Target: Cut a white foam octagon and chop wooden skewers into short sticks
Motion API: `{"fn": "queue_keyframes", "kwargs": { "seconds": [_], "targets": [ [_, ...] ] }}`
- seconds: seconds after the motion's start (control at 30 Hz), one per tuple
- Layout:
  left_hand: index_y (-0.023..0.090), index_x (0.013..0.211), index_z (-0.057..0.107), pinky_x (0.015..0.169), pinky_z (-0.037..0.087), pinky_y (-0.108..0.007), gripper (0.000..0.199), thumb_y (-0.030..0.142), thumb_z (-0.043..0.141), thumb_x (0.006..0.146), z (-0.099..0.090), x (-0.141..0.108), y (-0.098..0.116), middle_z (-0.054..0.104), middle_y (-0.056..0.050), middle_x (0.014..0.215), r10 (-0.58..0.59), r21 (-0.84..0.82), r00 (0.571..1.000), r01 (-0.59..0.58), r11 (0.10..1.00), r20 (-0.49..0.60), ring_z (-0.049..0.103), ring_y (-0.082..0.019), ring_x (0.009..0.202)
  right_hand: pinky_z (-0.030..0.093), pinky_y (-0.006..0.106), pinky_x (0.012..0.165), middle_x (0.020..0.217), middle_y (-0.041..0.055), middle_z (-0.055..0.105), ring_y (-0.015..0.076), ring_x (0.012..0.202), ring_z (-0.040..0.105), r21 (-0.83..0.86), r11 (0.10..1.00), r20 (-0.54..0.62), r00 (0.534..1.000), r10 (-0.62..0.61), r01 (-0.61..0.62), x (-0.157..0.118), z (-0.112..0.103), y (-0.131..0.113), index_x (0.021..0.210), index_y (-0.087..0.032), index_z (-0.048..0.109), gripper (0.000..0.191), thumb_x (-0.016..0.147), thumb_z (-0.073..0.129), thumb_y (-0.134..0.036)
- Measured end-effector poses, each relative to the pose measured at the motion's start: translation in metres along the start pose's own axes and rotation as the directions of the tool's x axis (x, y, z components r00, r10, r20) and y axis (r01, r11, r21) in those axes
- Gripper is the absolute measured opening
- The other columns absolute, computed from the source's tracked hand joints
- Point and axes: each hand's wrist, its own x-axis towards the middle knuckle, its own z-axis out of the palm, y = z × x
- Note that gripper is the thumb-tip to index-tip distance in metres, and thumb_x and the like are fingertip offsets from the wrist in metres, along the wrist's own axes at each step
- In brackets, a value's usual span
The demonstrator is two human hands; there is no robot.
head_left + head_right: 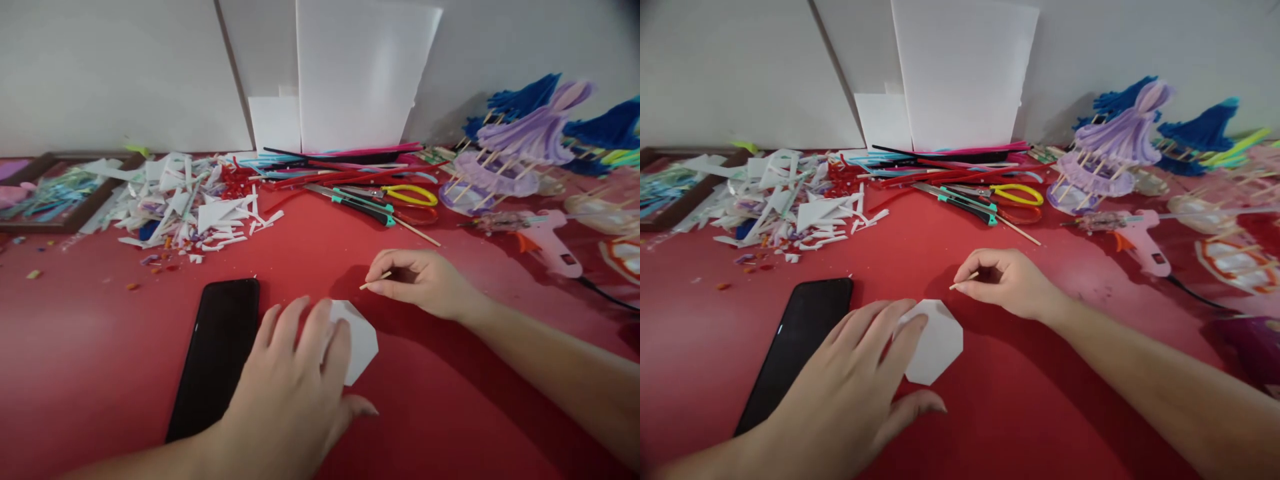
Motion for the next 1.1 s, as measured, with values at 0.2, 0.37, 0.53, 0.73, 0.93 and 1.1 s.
{"fn": "queue_keyframes", "kwargs": {
  "seconds": [0.2,0.37,0.53,0.73,0.93,1.1],
  "targets": [
    [0.016,0.117,0.063,0.082,0.056,-0.049,0.036,0.035,0.062,0.087,0.002,0.006,-0.006,0.064,-0.013,0.119,0.042,-0.057,0.966,-0.029,0.998,0.254,0.061,-0.033,0.104,0.05,0.027,0.069,0.084,0.0016,0.064,0.0129,0.073,0.061,-0.046,0.991,-0.013,0.991,-0.13,0.129,-0.006,-0.002,0.003,0.081,-0.024,0.075,0.006,0.08,0.069,-0.026],
    [0.004,0.123,0.06,0.09,0.056,-0.045,0.05,0.039,0.061,0.087,0.014,0.004,-0.002,0.059,-0.02,0.129,0.112,0.021,0.979,-0.117,0.993,0.167,0.06,-0.035,0.112,0.051,0.026,0.07,0.085,0.0016,0.066,0.0127,0.076,0.062,-0.058,0.987,-0.024,0.988,-0.15,0.149,-0.008,-0.002,0.005,0.085,-0.025,0.074,0.01,0.085,0.064,-0.027],
    [0.001,0.123,0.059,0.083,0.058,-0.046,0.041,0.022,0.05,0.089,0.016,0.006,0.004,0.059,-0.024,0.129,0.251,0.101,0.962,-0.262,0.96,0.11,0.061,-0.038,0.112,0.053,0.023,0.066,0.084,0.0012,0.07,0.0114,0.072,0.065,-0.034,0.984,-0.018,0.985,-0.173,0.173,-0.007,-0.001,0.002,0.078,-0.023,0.071,0.011,0.085,0.063,-0.026],
    [0.002,0.124,0.059,0.083,0.058,-0.049,0.041,0.011,0.043,0.087,0.012,0.007,-0.004,0.058,-0.024,0.13,0.323,0.113,0.941,-0.334,0.936,0.103,0.059,-0.039,0.116,0.057,0.024,0.064,0.098,0.0017,0.073,0.0095,0.065,0.067,-0.134,0.967,0.023,0.976,-0.216,0.217,-0.015,0.003,0.001,0.1,-0.025,0.07,0.016,0.089,0.058,-0.022],
    [0.004,0.128,0.057,0.086,0.056,-0.047,0.042,0.019,0.052,0.089,0.015,0.006,-0.009,0.055,-0.022,0.134,0.322,0.064,0.942,-0.329,0.942,0.101,0.056,-0.038,0.12,0.059,0.029,0.072,0.081,0.0019,0.076,0.0169,0.076,0.073,0.017,0.997,-0.078,0.994,-0.073,0.074,-0.026,0.01,0.002,0.095,-0.023,0.054,0.022,0.082,0.07,-0.031],
    [0.003,0.128,0.056,0.089,0.054,-0.046,0.044,0.028,0.054,0.091,0.014,0.008,-0.013,0.056,-0.022,0.134,0.34,0.042,0.933,-0.347,0.937,0.121,0.056,-0.037,0.12,0.06,0.031,0.075,0.087,0.0012,0.074,0.0176,0.08,0.073,-0.09,0.978,-0.179,0.962,-0.204,0.191,-0.03,0.015,0.003,0.085,-0.024,0.061,0.012,0.081,0.071,-0.029]
  ]
}}
